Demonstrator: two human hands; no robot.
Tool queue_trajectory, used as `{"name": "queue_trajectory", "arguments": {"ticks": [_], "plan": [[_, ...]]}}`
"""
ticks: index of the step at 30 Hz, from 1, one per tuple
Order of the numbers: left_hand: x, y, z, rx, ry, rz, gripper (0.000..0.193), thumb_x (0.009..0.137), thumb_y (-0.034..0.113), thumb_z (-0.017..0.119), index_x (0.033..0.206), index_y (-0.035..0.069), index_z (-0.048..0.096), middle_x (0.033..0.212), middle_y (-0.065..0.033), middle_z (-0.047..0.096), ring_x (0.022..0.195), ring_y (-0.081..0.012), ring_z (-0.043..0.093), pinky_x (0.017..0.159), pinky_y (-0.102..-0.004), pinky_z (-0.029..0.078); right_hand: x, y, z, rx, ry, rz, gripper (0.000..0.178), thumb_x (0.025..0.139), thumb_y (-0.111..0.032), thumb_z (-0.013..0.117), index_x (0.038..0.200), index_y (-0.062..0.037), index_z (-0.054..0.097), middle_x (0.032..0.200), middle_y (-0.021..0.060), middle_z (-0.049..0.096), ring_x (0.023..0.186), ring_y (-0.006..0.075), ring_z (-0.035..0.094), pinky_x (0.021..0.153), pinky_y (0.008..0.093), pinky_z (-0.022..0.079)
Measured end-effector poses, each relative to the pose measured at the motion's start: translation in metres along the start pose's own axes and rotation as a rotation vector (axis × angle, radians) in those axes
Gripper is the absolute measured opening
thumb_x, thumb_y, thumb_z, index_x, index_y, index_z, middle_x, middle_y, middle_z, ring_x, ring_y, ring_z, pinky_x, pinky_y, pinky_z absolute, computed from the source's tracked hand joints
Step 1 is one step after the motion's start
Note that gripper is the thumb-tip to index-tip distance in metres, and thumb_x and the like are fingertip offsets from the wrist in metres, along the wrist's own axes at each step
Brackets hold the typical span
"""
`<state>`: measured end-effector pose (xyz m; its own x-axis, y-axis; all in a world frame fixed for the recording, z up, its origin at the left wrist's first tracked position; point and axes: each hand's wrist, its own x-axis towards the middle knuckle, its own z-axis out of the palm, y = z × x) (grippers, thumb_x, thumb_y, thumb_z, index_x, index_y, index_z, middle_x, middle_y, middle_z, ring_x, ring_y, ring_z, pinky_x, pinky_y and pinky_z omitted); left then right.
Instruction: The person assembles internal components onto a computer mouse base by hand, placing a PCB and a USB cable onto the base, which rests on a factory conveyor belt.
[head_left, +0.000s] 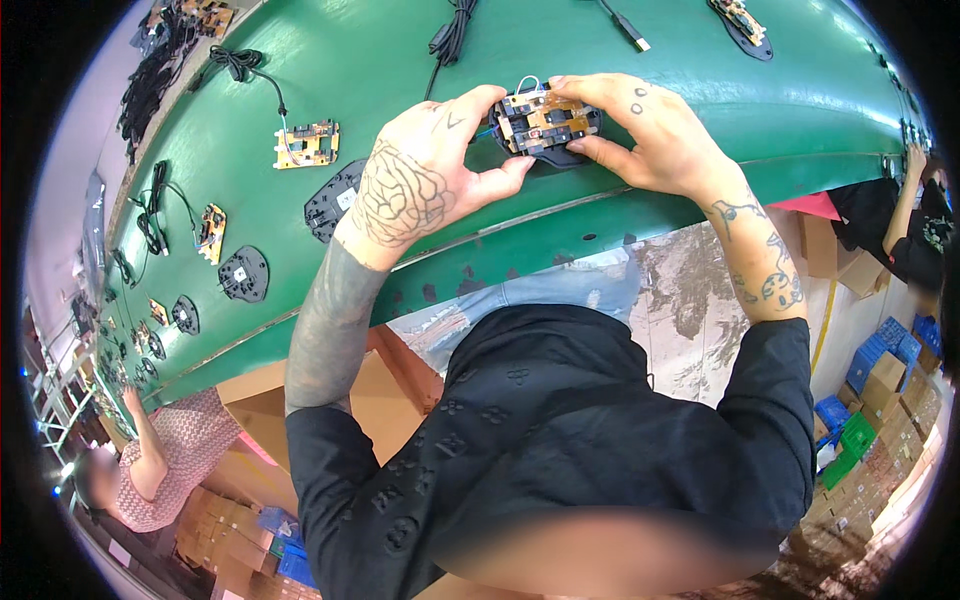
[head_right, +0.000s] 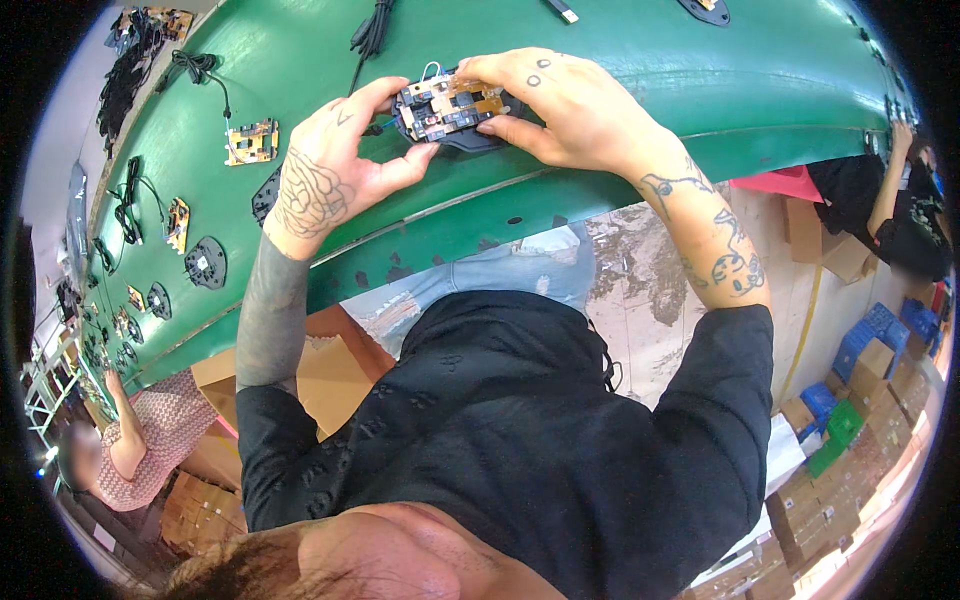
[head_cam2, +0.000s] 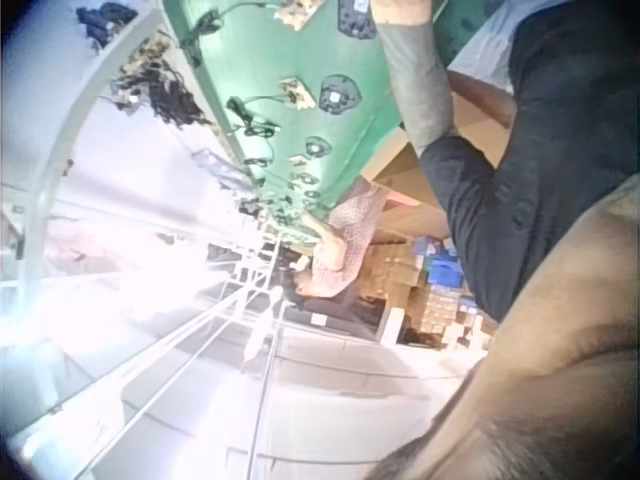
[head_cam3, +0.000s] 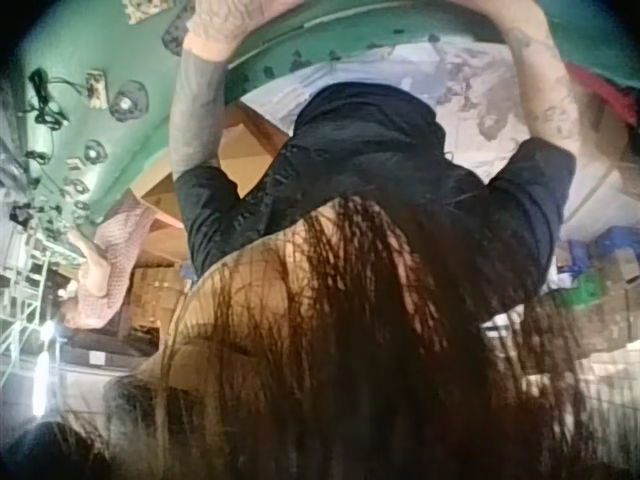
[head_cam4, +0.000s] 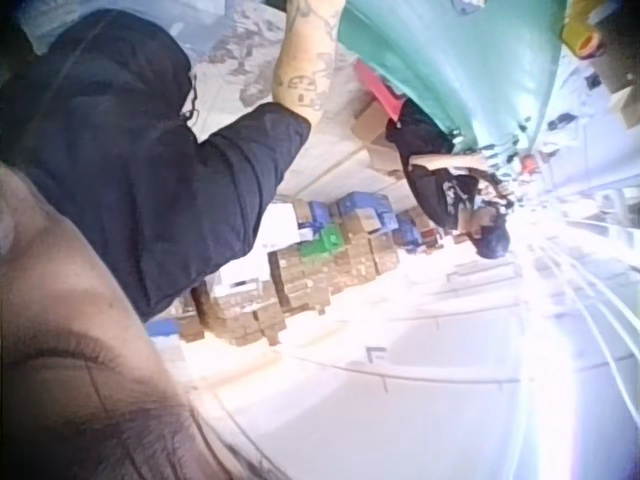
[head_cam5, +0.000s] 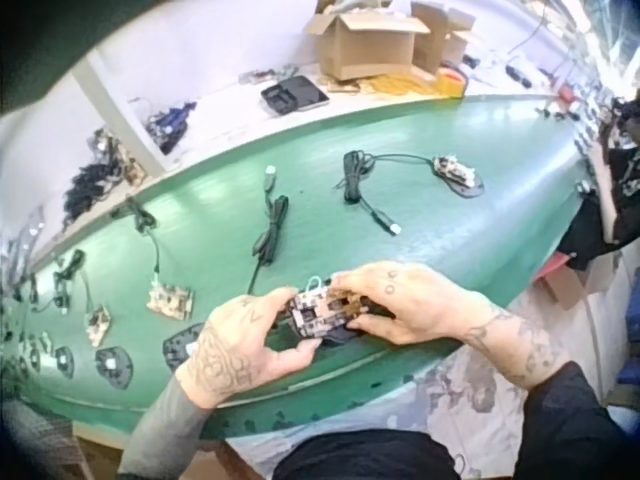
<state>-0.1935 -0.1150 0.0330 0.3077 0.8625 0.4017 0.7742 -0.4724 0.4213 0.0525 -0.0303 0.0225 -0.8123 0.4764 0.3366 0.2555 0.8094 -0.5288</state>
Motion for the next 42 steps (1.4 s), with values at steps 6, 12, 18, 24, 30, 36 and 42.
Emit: {"name": "queue_trajectory", "arguments": {"ticks": [6, 12, 18, 24, 30, 36, 42], "plan": [[0.000, 0.000, -0.002, -0.004, -0.025, -0.025, 0.055, 0.070, 0.033, 0.083, 0.113, 0.006, 0.063, 0.084, -0.0085, 0.067, 0.072, -0.0257, 0.066, 0.068, -0.0361, 0.054, -0.001, 0.002, 0.000, -0.051, -0.038, -0.052, 0.049, 0.080, -0.011, 0.076, 0.127, -0.0090, 0.062, 0.129, 0.0092, 0.063, 0.114, 0.0285, 0.062, 0.095, 0.0374, 0.052], [-0.004, -0.008, -0.001, -0.017, -0.075, -0.068, 0.053, 0.072, 0.032, 0.082, 0.115, 0.005, 0.063, 0.092, -0.0099, 0.068, 0.083, -0.0263, 0.066, 0.077, -0.0371, 0.053, 0.002, 0.006, 0.005, -0.015, -0.017, -0.009, 0.044, 0.081, -0.018, 0.075, 0.124, -0.0130, 0.066, 0.127, 0.0063, 0.064, 0.112, 0.0263, 0.062, 0.097, 0.0371, 0.051], [-0.010, -0.030, 0.007, 0.008, -0.099, -0.057, 0.052, 0.071, 0.037, 0.083, 0.112, 0.009, 0.067, 0.112, -0.0087, 0.058, 0.105, -0.0292, 0.056, 0.092, -0.0409, 0.047, 0.005, 0.003, 0.012, -0.106, -0.040, 0.035, 0.040, 0.081, -0.019, 0.076, 0.120, -0.0141, 0.069, 0.123, 0.0048, 0.064, 0.114, 0.0252, 0.059, 0.099, 0.0370, 0.049], [-0.012, -0.024, 0.002, 0.001, -0.107, -0.108, 0.050, 0.077, 0.042, 0.080, 0.114, 0.010, 0.067, 0.114, -0.0090, 0.059, 0.109, -0.0295, 0.056, 0.095, -0.0418, 0.045, 0.004, 0.000, 0.010, -0.152, -0.072, 0.071, 0.037, 0.083, -0.022, 0.074, 0.119, -0.0143, 0.069, 0.122, 0.0052, 0.063, 0.113, 0.0261, 0.059, 0.098, 0.0376, 0.049], [-0.017, -0.019, 0.008, 0.052, -0.054, -0.115, 0.048, 0.080, 0.040, 0.078, 0.116, 0.010, 0.068, 0.113, -0.0081, 0.060, 0.107, -0.0281, 0.057, 0.093, -0.0416, 0.046, 0.009, -0.007, 0.004, -0.201, -0.069, 0.033, 0.034, 0.083, -0.022, 0.074, 0.115, -0.0117, 0.069, 0.122, 0.0060, 0.063, 0.109, 0.0264, 0.060, 0.094, 0.0369, 0.051], [-0.015, -0.017, 0.008, 0.055, -0.057, -0.110, 0.050, 0.081, 0.047, 0.073, 0.115, 0.011, 0.069, 0.111, -0.0049, 0.060, 0.107, -0.0256, 0.056, 0.090, -0.0411, 0.045, 0.011, -0.010, 0.002, -0.218, -0.068, 0.022, 0.033, 0.082, -0.022, 0.075, 0.114, -0.0106, 0.070, 0.119, 0.0058, 0.064, 0.106, 0.0256, 0.061, 0.092, 0.0373, 0.051], [-0.011, -0.007, 0.004, 0.129, -0.047, -0.117, 0.048, 0.081, 0.045, 0.073, 0.115, 0.012, 0.070, 0.109, -0.0040, 0.060, 0.107, -0.0228, 0.056, 0.089, -0.0397, 0.044, 0.011, -0.009, -0.002, -0.378, -0.075, -0.057, 0.033, 0.083, -0.026, 0.073, 0.113, -0.0129, 0.071, 0.117, 0.0003, 0.067, 0.106, 0.0196, 0.061, 0.092, 0.0338, 0.050]]}}
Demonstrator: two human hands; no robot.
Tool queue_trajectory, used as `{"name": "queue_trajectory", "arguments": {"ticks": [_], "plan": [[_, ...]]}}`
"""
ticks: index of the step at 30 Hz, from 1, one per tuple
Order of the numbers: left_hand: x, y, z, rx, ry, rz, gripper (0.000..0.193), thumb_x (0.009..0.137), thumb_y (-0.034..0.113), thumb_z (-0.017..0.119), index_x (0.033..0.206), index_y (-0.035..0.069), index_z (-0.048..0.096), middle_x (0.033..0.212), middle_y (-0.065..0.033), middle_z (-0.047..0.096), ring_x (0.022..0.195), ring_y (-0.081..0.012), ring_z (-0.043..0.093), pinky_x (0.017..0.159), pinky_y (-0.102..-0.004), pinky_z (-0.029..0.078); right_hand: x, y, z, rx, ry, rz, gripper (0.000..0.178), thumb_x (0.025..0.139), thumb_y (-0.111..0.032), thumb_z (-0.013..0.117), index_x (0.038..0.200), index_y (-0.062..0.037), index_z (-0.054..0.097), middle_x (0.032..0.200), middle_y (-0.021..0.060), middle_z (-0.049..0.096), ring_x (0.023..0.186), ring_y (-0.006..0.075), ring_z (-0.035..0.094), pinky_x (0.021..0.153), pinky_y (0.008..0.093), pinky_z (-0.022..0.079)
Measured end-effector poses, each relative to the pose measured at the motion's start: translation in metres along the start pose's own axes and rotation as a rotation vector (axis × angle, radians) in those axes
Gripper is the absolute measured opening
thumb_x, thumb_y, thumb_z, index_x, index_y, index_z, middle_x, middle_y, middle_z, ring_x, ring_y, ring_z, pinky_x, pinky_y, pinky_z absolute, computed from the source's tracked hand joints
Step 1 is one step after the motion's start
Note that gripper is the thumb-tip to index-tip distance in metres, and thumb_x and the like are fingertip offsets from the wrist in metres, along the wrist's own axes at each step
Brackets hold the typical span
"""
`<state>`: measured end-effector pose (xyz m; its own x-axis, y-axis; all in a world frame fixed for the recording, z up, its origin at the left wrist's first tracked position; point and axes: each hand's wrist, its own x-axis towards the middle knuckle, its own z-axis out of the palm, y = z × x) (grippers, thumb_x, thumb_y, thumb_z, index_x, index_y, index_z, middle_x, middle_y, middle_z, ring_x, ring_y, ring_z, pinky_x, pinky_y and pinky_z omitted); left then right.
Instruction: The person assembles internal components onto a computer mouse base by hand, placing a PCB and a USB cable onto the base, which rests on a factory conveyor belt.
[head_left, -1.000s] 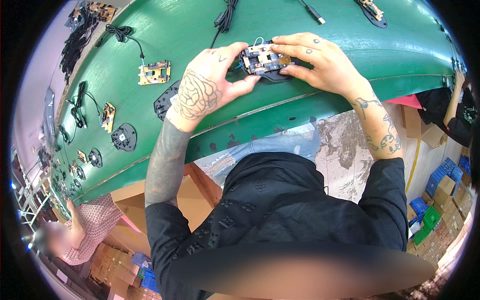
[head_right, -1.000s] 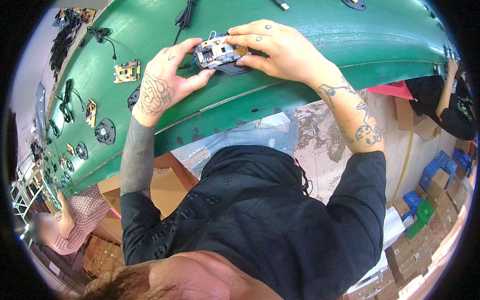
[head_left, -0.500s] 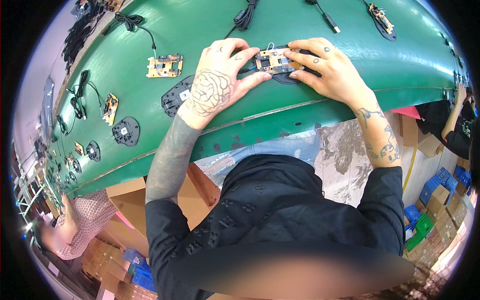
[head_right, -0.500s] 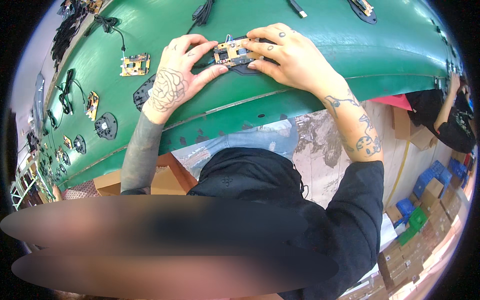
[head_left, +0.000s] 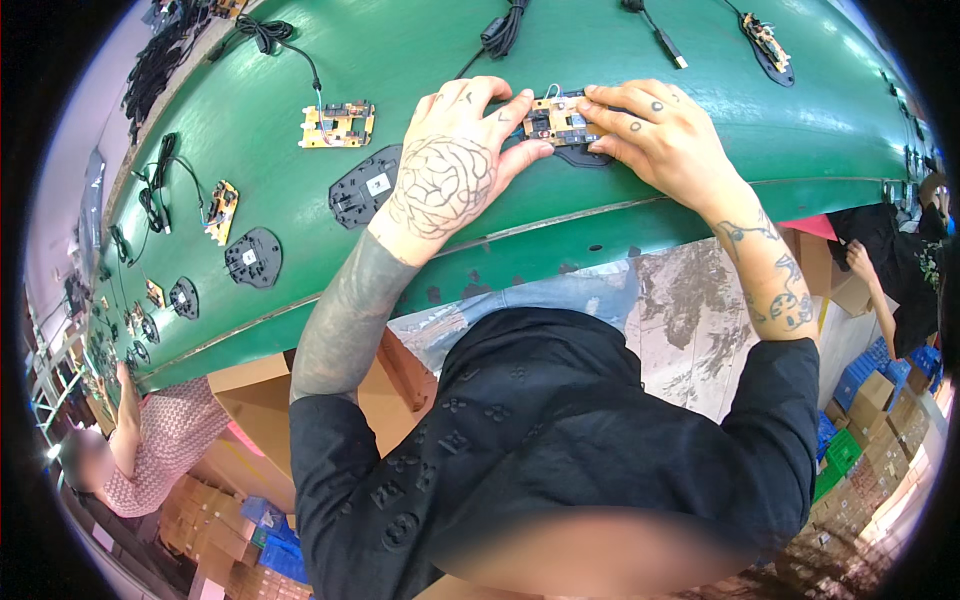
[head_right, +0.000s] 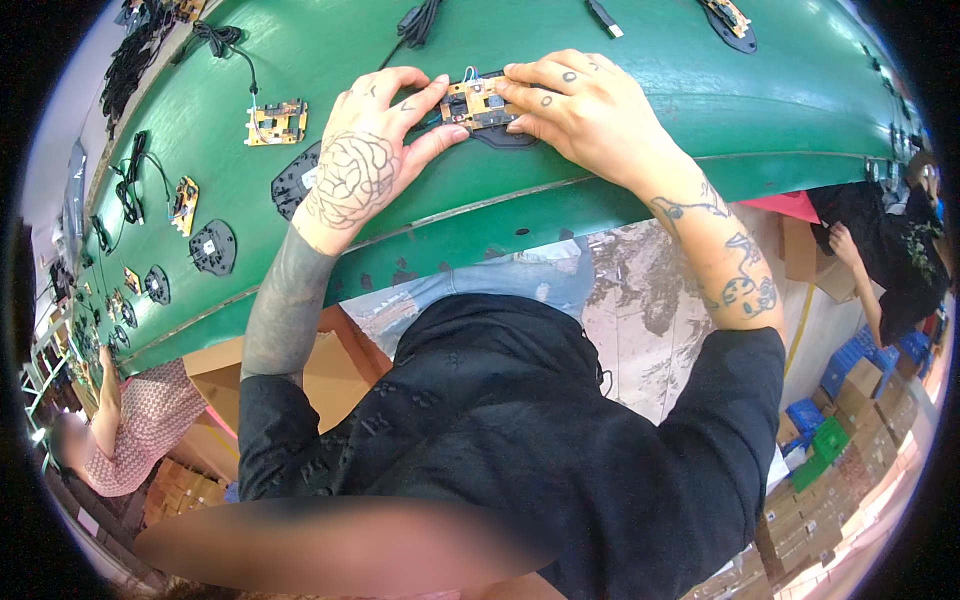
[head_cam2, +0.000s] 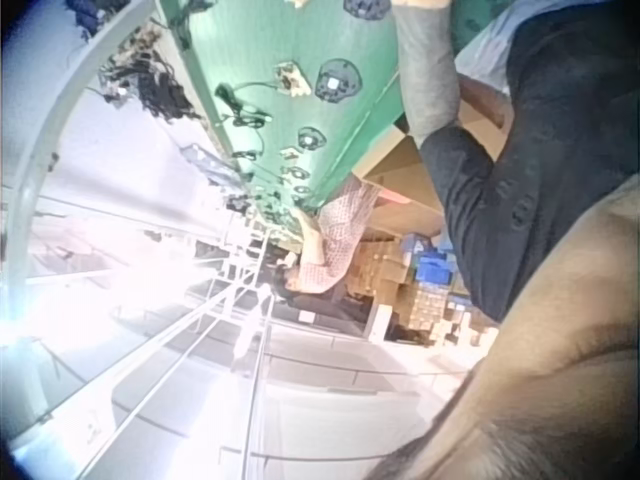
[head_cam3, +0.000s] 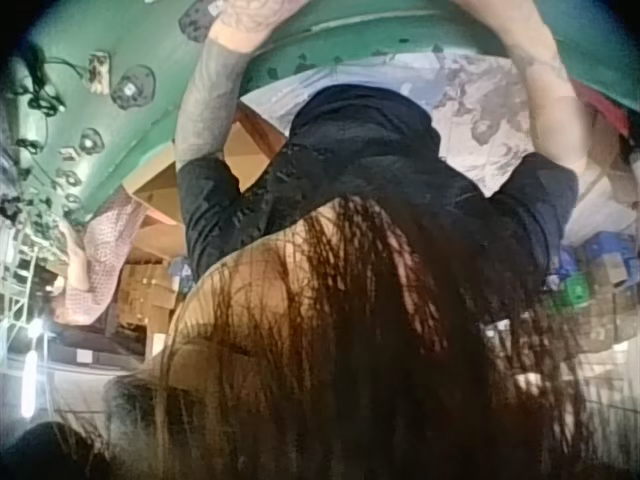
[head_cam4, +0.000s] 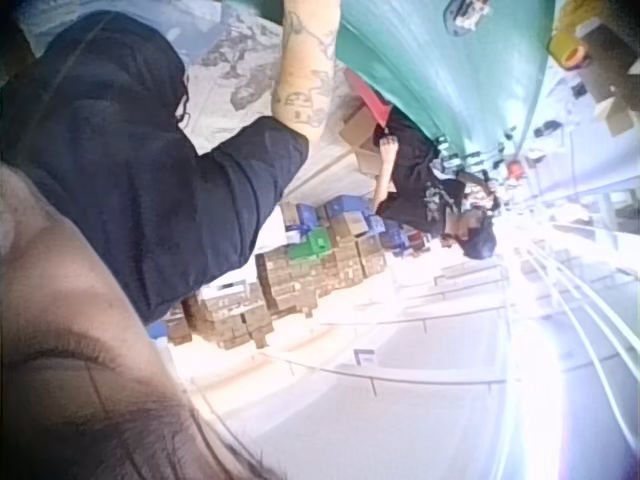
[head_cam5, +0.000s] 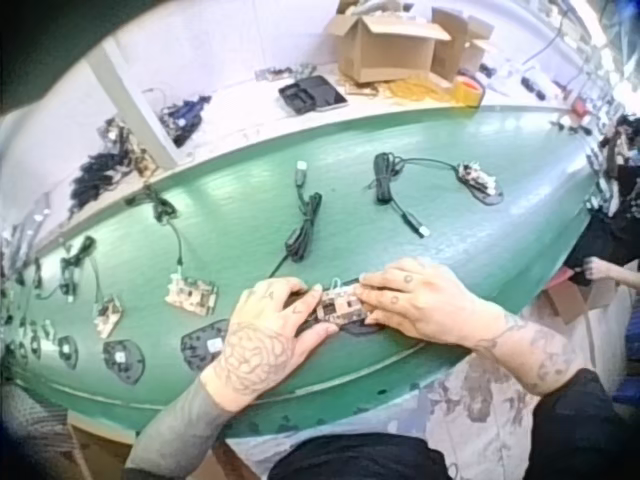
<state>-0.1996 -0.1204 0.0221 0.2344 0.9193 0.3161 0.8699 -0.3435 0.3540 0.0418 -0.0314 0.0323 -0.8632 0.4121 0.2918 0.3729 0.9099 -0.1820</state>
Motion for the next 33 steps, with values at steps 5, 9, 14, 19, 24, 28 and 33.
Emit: {"name": "queue_trajectory", "arguments": {"ticks": [5, 9, 14, 19, 24, 28, 33], "plan": [[0.006, 0.004, -0.008, 0.092, -0.110, -0.029, 0.049, 0.081, 0.044, 0.075, 0.118, 0.012, 0.068, 0.110, -0.0060, 0.061, 0.104, -0.0248, 0.058, 0.089, -0.0392, 0.047, 0.002, 0.000, 0.002, -0.044, -0.031, -0.008, 0.034, 0.085, -0.030, 0.071, 0.115, -0.0157, 0.072, 0.119, -0.0017, 0.066, 0.107, 0.0179, 0.061, 0.095, 0.0333, 0.048], [0.012, -0.005, -0.005, -0.093, -0.150, -0.053, 0.046, 0.080, 0.043, 0.076, 0.116, 0.015, 0.070, 0.108, -0.0095, 0.059, 0.104, -0.0290, 0.057, 0.092, -0.0405, 0.048, -0.002, -0.003, 0.008, -0.007, -0.030, 0.029, 0.034, 0.088, -0.031, 0.068, 0.118, -0.0160, 0.071, 0.120, -0.0007, 0.066, 0.108, 0.0200, 0.061, 0.095, 0.0349, 0.048], [0.012, -0.010, -0.003, -0.115, -0.152, -0.039, 0.043, 0.081, 0.043, 0.076, 0.114, 0.017, 0.071, 0.112, -0.0115, 0.056, 0.107, -0.0308, 0.054, 0.094, -0.0404, 0.048, 0.010, 0.003, -0.008, 0.209, -0.167, 0.149, 0.032, 0.091, -0.031, 0.067, 0.120, -0.0180, 0.071, 0.122, 0.0086, 0.062, 0.110, 0.0278, 0.061, 0.096, 0.0384, 0.049], [0.012, -0.007, 0.004, -0.076, -0.106, -0.043, 0.042, 0.083, 0.046, 0.074, 0.112, 0.016, 0.070, 0.112, -0.0103, 0.056, 0.105, -0.0298, 0.055, 0.093, -0.0414, 0.048, 0.033, 0.009, -0.020, 0.301, -0.357, 0.357, 0.041, 0.081, -0.028, 0.078, 0.118, -0.0144, 0.068, 0.120, 0.0134, 0.059, 0.112, 0.0310, 0.059, 0.095, 0.0384, 0.047], [0.012, 0.006, -0.001, 0.004, -0.125, -0.081, 0.042, 0.083, 0.046, 0.073, 0.111, 0.016, 0.068, 0.111, -0.0076, 0.056, 0.105, -0.0281, 0.055, 0.092, -0.0420, 0.047, 0.058, 0.005, -0.036, 0.242, -0.518, 0.394, 0.048, 0.075, -0.029, 0.081, 0.116, -0.0128, 0.061, 0.110, 0.0136, 0.059, 0.108, 0.0316, 0.058, 0.091, 0.0410, 0.047], [0.014, 0.010, -0.003, 0.021, -0.137, -0.077, 0.041, 0.082, 0.046, 0.073, 0.112, 0.017, 0.068, 0.110, -0.0064, 0.056, 0.107, -0.0269, 0.055, 0.093, -0.0428, 0.045, 0.062, 0.001, -0.047, 0.146, -0.493, 0.341, 0.036, 0.081, -0.021, 0.072, 0.114, -0.0073, 0.066, 0.106, 0.0193, 0.065, 0.095, 0.0349, 0.065, 0.085, 0.0377, 0.052], [0.012, 0.001, 0.002, -0.073, -0.073, -0.042, 0.040, 0.084, 0.047, 0.071, 0.112, 0.019, 0.069, 0.112, -0.0068, 0.056, 0.111, -0.0265, 0.054, 0.095, -0.0436, 0.043, 0.038, 0.024, -0.030, 0.300, -0.441, 0.260, 0.046, 0.078, -0.030, 0.080, 0.120, -0.0137, 0.066, 0.115, 0.0114, 0.059, 0.112, 0.0301, 0.058, 0.096, 0.0394, 0.046]]}}
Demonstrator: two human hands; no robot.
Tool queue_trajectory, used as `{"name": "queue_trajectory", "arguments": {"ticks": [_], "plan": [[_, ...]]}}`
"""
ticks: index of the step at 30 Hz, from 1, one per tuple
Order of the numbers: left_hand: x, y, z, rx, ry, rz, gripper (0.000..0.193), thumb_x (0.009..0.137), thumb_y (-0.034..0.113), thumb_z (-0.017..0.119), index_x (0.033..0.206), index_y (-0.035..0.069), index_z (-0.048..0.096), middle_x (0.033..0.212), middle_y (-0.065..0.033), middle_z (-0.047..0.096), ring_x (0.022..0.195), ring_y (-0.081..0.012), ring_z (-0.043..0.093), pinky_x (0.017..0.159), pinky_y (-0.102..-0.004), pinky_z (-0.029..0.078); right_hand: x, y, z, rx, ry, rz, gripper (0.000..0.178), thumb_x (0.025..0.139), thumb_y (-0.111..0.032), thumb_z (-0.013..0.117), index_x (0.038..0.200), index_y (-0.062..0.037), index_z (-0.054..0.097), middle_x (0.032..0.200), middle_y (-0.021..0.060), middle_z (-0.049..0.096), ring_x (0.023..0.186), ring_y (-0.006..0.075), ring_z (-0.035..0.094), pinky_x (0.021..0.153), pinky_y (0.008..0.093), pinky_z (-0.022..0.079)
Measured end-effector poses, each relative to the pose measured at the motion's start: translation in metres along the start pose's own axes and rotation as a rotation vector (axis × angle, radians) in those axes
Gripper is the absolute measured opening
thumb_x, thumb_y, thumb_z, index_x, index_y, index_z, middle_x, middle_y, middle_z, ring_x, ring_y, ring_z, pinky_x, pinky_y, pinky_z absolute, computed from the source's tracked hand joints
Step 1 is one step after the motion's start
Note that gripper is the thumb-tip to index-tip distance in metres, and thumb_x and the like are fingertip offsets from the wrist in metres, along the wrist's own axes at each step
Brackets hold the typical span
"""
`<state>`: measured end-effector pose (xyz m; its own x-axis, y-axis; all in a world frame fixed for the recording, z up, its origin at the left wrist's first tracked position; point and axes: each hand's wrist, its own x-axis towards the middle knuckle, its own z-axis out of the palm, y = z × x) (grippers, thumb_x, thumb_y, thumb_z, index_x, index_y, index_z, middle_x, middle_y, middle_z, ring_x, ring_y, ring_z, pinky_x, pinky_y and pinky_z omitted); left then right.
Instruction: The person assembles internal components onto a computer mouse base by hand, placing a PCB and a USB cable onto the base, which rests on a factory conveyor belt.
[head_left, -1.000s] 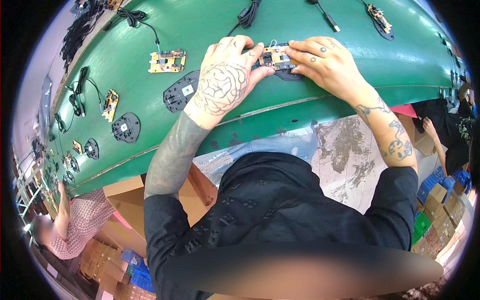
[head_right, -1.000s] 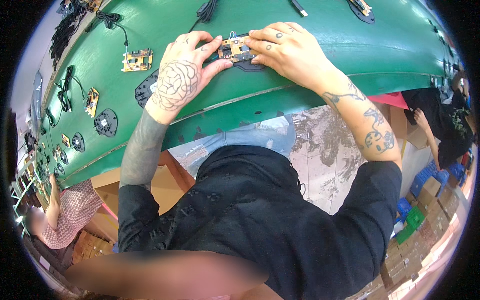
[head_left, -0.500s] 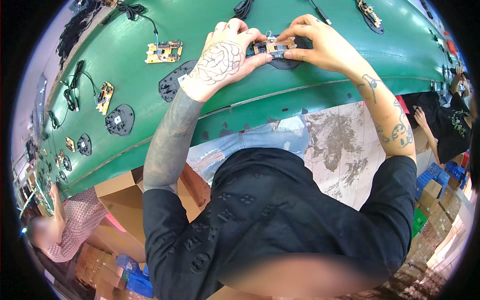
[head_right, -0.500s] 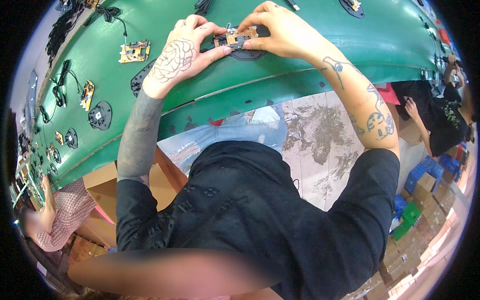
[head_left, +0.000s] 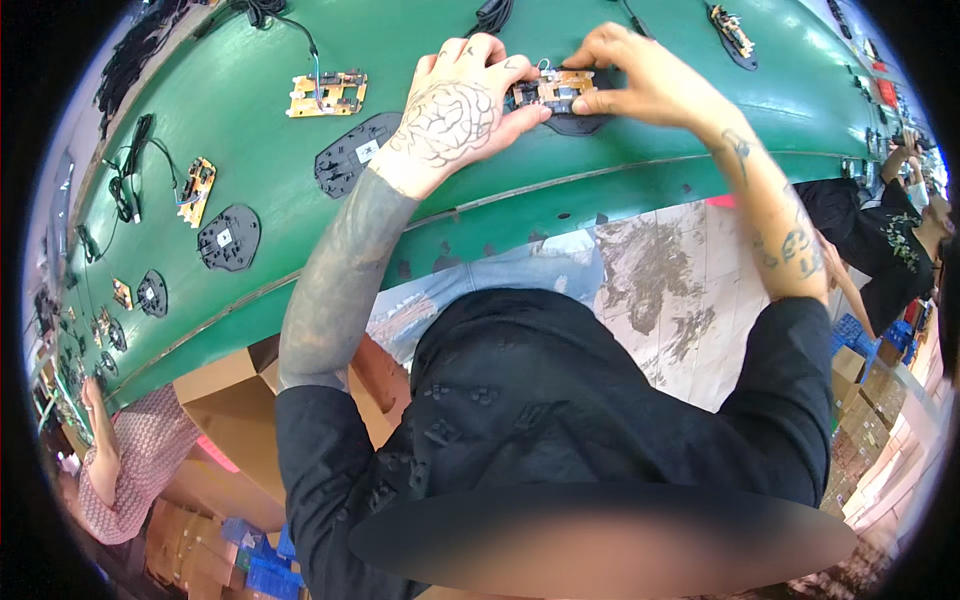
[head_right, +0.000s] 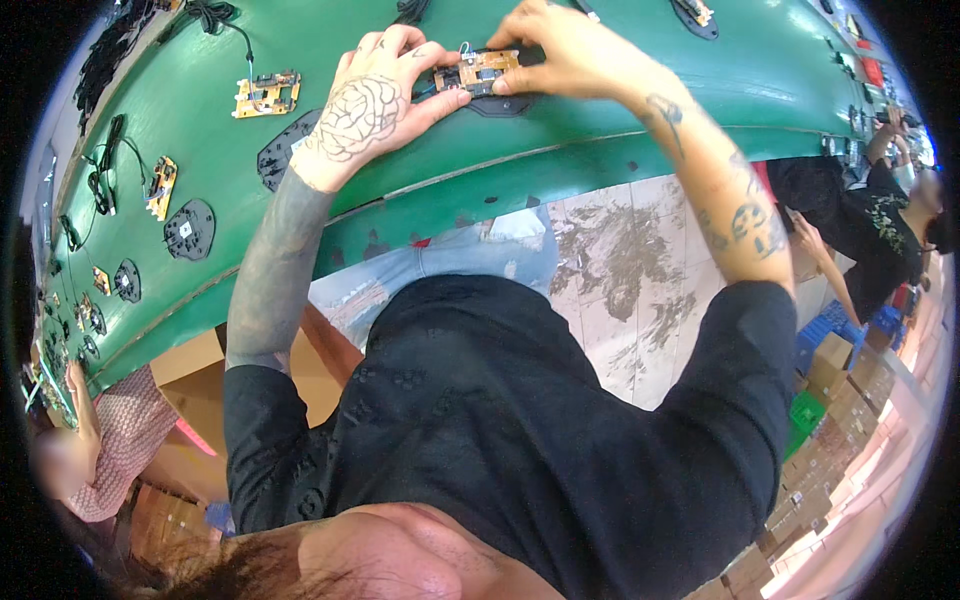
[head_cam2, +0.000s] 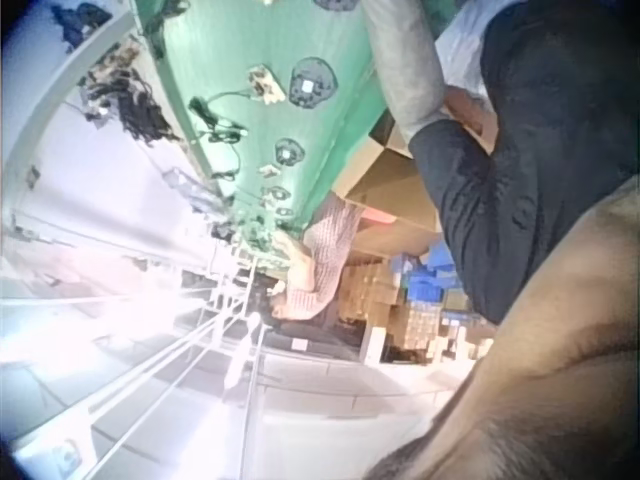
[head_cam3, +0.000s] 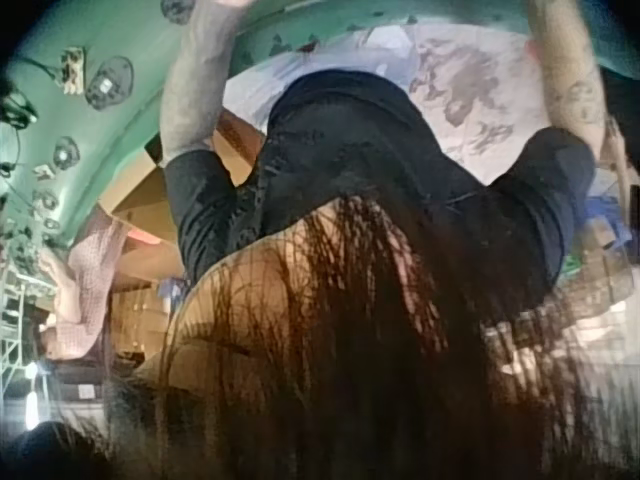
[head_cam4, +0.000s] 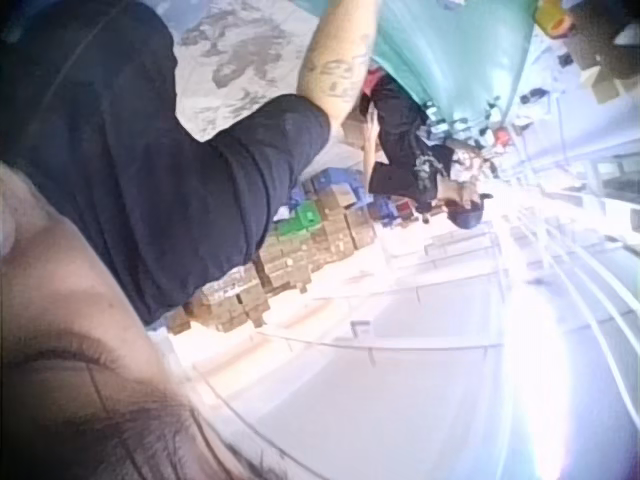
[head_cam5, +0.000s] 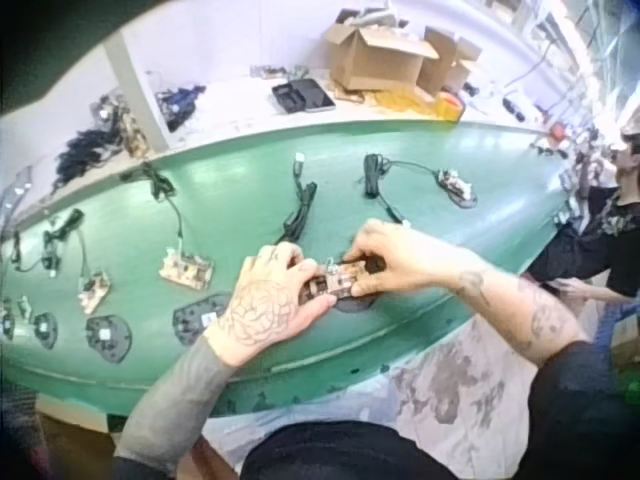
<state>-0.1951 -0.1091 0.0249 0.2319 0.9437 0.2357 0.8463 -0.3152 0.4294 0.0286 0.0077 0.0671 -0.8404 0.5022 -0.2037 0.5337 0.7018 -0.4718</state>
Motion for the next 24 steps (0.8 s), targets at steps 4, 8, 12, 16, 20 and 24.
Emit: {"name": "queue_trajectory", "arguments": {"ticks": [4, 8, 12, 16, 20, 24], "plan": [[-0.009, -0.001, 0.010, -0.004, 0.102, -0.007, 0.041, 0.083, 0.048, 0.072, 0.115, 0.021, 0.070, 0.113, -0.0055, 0.056, 0.114, -0.0250, 0.052, 0.098, -0.0441, 0.041, -0.017, 0.002, 0.019, 0.077, 0.189, -0.010, 0.039, 0.085, -0.032, 0.076, 0.117, -0.0103, 0.069, 0.118, 0.0112, 0.060, 0.111, 0.0277, 0.060, 0.096, 0.0364, 0.048], [-0.008, -0.002, 0.011, -0.037, 0.106, 0.016, 0.041, 0.083, 0.047, 0.073, 0.114, 0.022, 0.070, 0.113, -0.0049, 0.056, 0.114, -0.0246, 0.053, 0.098, -0.0437, 0.040, -0.016, -0.003, 0.027, 0.264, 0.273, 0.126, 0.033, 0.083, -0.029, 0.077, 0.109, -0.0092, 0.071, 0.112, 0.0084, 0.060, 0.105, 0.0228, 0.061, 0.091, 0.0345, 0.049], [-0.008, -0.002, 0.013, -0.042, 0.117, -0.004, 0.040, 0.083, 0.047, 0.072, 0.114, 0.021, 0.070, 0.113, -0.0047, 0.056, 0.113, -0.0243, 0.053, 0.098, -0.0433, 0.041, -0.008, -0.009, 0.026, 0.205, 0.251, 0.275, 0.030, 0.078, -0.025, 0.077, 0.104, -0.0104, 0.072, 0.109, 0.0078, 0.059, 0.102, 0.0210, 0.061, 0.089, 0.0335, 0.050], [-0.007, 0.002, 0.013, -0.052, 0.137, 0.007, 0.041, 0.083, 0.047, 0.072, 0.114, 0.022, 0.069, 0.112, -0.0047, 0.056, 0.112, -0.0246, 0.054, 0.098, -0.0431, 0.041, -0.011, -0.009, 0.025, 0.266, 0.239, 0.314, 0.028, 0.076, -0.025, 0.077, 0.101, -0.0110, 0.074, 0.111, 0.0091, 0.060, 0.105, 0.0236, 0.060, 0.092, 0.0345, 0.049], [-0.005, 0.000, 0.014, -0.055, 0.196, 0.020, 0.040, 0.076, 0.044, 0.077, 0.107, 0.020, 0.072, 0.107, -0.0039, 0.056, 0.106, -0.0253, 0.054, 0.091, -0.0430, 0.042, -0.012, -0.023, 0.023, 0.111, 0.278, 0.265, 0.019, 0.077, -0.021, 0.075, 0.093, -0.0113, 0.074, 0.114, 0.0095, 0.061, 0.111, 0.0255, 0.060, 0.098, 0.0337, 0.046], [-0.003, 0.003, 0.012, -0.034, 0.190, 0.015, 0.039, 0.079, 0.044, 0.074, 0.111, 0.020, 0.072, 0.108, -0.0035, 0.058, 0.107, -0.0246, 0.054, 0.092, -0.0433, 0.042, -0.008, -0.023, 0.021, 0.076, 0.262, 0.280, 0.021, 0.075, -0.023, 0.074, 0.092, -0.0104, 0.075, 0.116, 0.0115, 0.062, 0.107, 0.0268, 0.062, 0.096, 0.0358, 0.049]]}}
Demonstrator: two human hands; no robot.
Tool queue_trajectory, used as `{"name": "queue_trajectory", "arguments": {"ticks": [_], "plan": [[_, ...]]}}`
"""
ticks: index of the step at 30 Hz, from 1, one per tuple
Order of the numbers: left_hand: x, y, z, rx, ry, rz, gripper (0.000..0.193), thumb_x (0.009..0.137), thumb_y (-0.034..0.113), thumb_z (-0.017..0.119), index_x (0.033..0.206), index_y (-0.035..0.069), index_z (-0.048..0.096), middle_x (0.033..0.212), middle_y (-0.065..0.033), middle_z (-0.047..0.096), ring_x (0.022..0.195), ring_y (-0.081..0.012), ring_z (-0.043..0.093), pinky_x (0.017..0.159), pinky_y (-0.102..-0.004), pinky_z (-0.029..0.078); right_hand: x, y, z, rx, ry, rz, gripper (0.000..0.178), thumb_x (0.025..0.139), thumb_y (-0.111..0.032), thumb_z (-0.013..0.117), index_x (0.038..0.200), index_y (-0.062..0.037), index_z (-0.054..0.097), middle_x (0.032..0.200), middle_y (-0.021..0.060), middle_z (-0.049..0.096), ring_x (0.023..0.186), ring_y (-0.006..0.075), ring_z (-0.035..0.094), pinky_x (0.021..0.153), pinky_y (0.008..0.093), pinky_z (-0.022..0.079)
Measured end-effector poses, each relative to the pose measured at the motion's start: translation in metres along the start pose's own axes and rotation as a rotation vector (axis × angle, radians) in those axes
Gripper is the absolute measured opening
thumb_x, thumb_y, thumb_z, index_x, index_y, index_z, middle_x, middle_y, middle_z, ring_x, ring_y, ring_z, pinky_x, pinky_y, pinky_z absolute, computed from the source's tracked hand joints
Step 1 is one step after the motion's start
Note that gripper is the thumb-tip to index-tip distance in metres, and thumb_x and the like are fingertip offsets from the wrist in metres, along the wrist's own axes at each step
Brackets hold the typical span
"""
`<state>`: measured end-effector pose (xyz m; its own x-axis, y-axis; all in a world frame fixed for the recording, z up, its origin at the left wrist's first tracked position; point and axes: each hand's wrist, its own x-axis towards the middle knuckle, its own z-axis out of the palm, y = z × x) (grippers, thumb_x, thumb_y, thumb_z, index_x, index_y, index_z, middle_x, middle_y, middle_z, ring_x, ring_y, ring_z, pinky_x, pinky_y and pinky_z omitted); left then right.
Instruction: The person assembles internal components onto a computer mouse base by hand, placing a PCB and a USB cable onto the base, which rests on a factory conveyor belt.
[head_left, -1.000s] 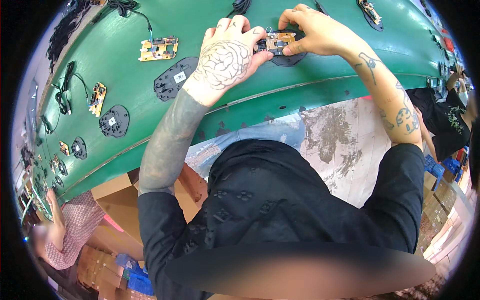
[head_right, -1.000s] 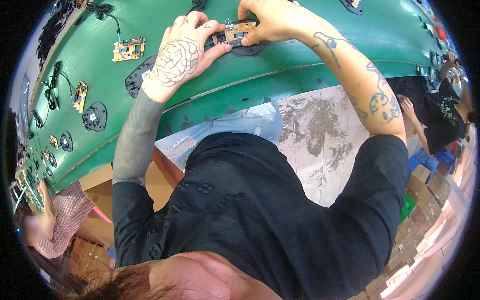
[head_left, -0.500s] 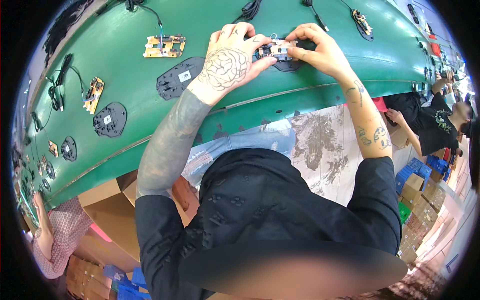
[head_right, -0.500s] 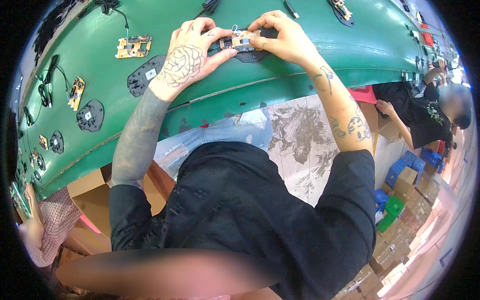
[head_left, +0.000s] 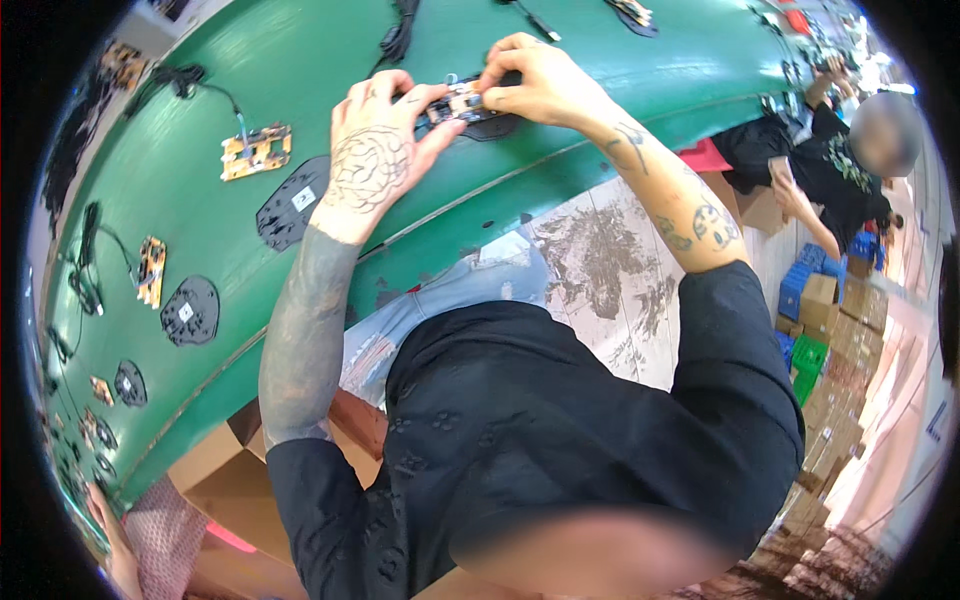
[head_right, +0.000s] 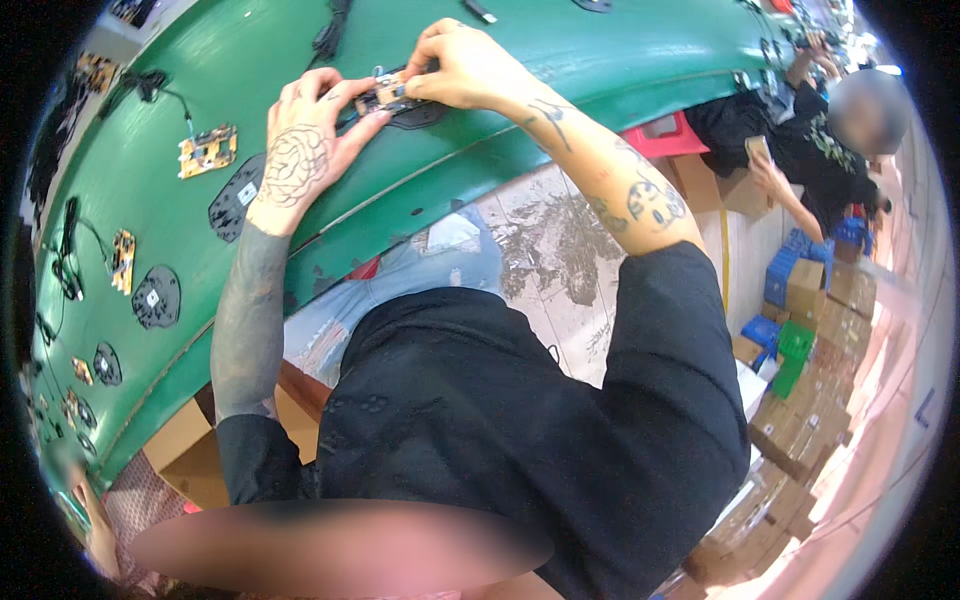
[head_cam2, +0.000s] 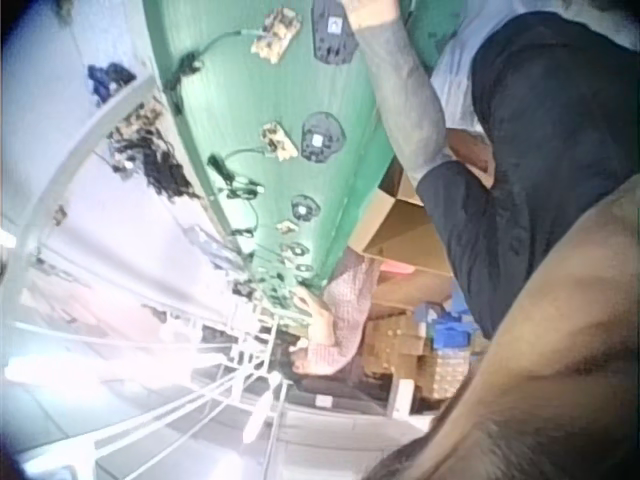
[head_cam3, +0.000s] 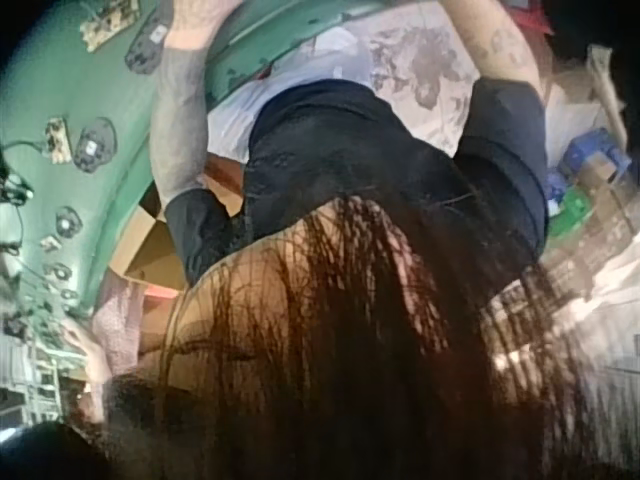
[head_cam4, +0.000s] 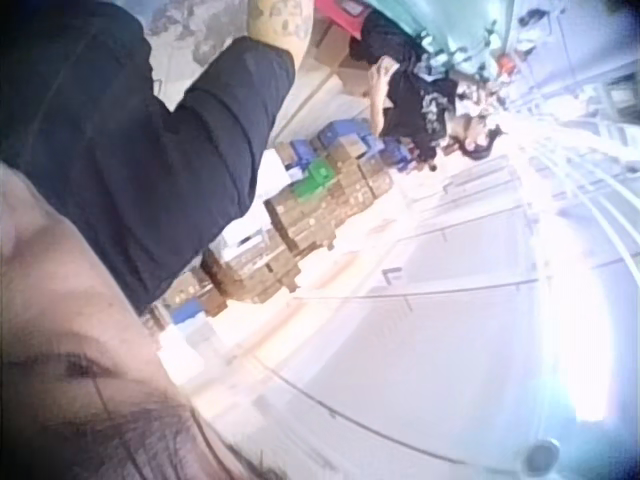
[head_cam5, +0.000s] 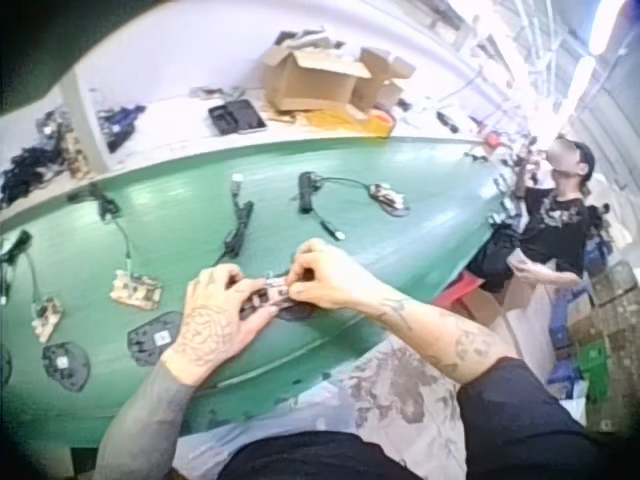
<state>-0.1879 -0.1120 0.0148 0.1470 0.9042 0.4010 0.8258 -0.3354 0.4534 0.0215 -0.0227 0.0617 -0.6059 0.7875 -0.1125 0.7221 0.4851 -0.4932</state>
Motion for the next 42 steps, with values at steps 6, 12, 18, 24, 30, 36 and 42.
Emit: {"name": "queue_trajectory", "arguments": {"ticks": [6, 12, 18, 24, 30, 36, 42], "plan": [[0.004, 0.003, -0.001, -0.003, -0.030, 0.018, 0.038, 0.082, 0.043, 0.073, 0.112, 0.019, 0.071, 0.109, -0.0052, 0.059, 0.107, -0.0268, 0.055, 0.092, -0.0433, 0.044, -0.001, -0.003, -0.005, -0.055, -0.001, 0.033, 0.025, 0.077, -0.033, 0.074, 0.089, -0.0104, 0.076, 0.115, 0.0127, 0.064, 0.109, 0.0278, 0.062, 0.096, 0.0364, 0.049], [0.002, -0.005, -0.005, 0.036, -0.096, -0.005, 0.041, 0.085, 0.045, 0.070, 0.117, 0.019, 0.070, 0.113, -0.0071, 0.058, 0.109, -0.0269, 0.055, 0.093, -0.0435, 0.044, 0.010, -0.005, 0.009, -0.099, 0.002, 0.035, 0.037, 0.078, -0.042, 0.074, 0.088, -0.0065, 0.075, 0.111, 0.0160, 0.065, 0.104, 0.0298, 0.063, 0.090, 0.0368, 0.050], [0.005, -0.003, -0.004, 0.016, -0.089, 0.011, 0.040, 0.085, 0.045, 0.070, 0.117, 0.020, 0.070, 0.113, -0.0076, 0.058, 0.109, -0.0280, 0.055, 0.093, -0.0441, 0.044, 0.007, -0.002, 0.002, -0.101, -0.014, 0.002, 0.035, 0.079, -0.041, 0.074, 0.089, -0.0078, 0.075, 0.111, 0.0150, 0.064, 0.105, 0.0292, 0.062, 0.091, 0.0362, 0.049], [0.005, 0.001, -0.005, 0.013, -0.108, -0.029, 0.041, 0.083, 0.044, 0.073, 0.115, 0.019, 0.070, 0.115, -0.0070, 0.057, 0.112, -0.0272, 0.053, 0.095, -0.0447, 0.043, -0.009, 0.007, -0.005, -0.136, 0.031, -0.284, 0.015, 0.085, -0.019, 0.071, 0.095, -0.0091, 0.073, 0.108, 0.0055, 0.065, 0.101, 0.0267, 0.063, 0.088, 0.0372, 0.051], [0.003, 0.001, -0.007, 0.028, -0.077, -0.037, 0.040, 0.081, 0.046, 0.073, 0.112, 0.020, 0.070, 0.115, -0.0060, 0.058, 0.110, -0.0275, 0.054, 0.094, -0.0447, 0.043, -0.002, 0.004, -0.005, -0.187, 0.035, -0.397, 0.014, 0.086, -0.017, 0.069, 0.095, -0.0069, 0.072, 0.107, 0.0056, 0.065, 0.098, 0.0272, 0.065, 0.087, 0.0373, 0.052], [0.007, 0.007, 0.001, 0.020, -0.054, 0.001, 0.039, 0.086, 0.048, 0.069, 0.114, 0.021, 0.069, 0.117, -0.0065, 0.058, 0.112, -0.0275, 0.055, 0.095, -0.0446, 0.044, -0.005, 0.005, -0.020, -0.186, -0.004, -0.338, 0.013, 0.086, -0.015, 0.069, 0.093, -0.0053, 0.069, 0.104, 0.0075, 0.067, 0.096, 0.0289, 0.066, 0.085, 0.0379, 0.053], [0.005, 0.004, 0.007, 0.006, 0.022, 0.012, 0.040, 0.081, 0.050, 0.071, 0.108, 0.020, 0.070, 0.107, -0.0033, 0.056, 0.110, -0.0235, 0.052, 0.095, -0.0436, 0.038, 0.001, 0.004, -0.024, -0.266, -0.033, -0.431, 0.011, 0.086, -0.014, 0.068, 0.092, -0.0049, 0.068, 0.106, 0.0056, 0.067, 0.091, 0.0282, 0.067, 0.083, 0.0381, 0.054]]}}
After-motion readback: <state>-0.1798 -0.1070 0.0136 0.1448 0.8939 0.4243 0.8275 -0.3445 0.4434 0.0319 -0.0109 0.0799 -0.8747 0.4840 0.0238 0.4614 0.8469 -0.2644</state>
